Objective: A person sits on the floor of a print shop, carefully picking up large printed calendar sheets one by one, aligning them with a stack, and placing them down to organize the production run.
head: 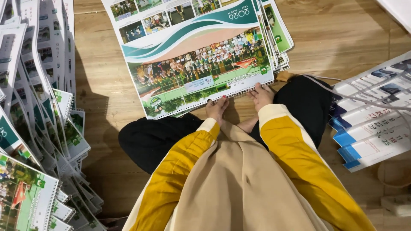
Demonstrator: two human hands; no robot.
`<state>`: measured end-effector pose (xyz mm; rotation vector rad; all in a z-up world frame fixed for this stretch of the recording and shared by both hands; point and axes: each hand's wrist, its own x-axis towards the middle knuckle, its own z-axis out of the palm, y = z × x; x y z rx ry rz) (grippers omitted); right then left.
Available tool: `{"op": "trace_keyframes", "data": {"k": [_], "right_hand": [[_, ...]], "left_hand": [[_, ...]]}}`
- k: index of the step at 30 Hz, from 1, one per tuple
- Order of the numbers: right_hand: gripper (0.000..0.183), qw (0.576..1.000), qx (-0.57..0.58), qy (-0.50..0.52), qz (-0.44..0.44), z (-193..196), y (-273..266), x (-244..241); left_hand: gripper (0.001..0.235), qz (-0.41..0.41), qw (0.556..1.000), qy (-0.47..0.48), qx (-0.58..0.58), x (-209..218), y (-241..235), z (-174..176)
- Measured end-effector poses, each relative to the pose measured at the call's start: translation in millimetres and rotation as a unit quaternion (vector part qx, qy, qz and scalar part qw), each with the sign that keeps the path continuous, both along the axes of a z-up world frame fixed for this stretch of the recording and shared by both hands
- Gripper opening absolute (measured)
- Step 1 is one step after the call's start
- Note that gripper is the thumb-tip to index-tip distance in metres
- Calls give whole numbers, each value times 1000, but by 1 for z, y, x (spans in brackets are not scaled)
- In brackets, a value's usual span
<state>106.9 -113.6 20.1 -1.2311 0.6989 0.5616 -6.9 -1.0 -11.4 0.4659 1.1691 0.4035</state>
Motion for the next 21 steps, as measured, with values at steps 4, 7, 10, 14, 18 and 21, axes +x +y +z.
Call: {"op": "trace_keyframes", "data": {"k": [4, 7, 10, 14, 18, 21], "right_hand": [[21, 1000, 13, 16, -9, -7, -3, 1], [24, 1000, 21, 14, 1, -15, -6, 1], [28, 1000, -1, 4, 5, -27, -6, 2], [27, 1000, -25, 15, 8, -29, -7, 3], [27, 998, -3, 32, 58, -21, -4, 1], [28, 998, -21, 17, 58, -21, -3, 0]], "left_hand": [[32, -4, 1000, 5, 12, 4, -2, 10], [37, 17, 1000, 20, 7, 6, -3, 7], [38, 10, 999, 28, 15, 4, -2, 14], [29, -45, 999, -3, 27, -1, 3, -11], [33, -72, 997, -8, 33, -2, 4, 13], [39, -88, 994, 22, 53, 0, 1, -2]]}}
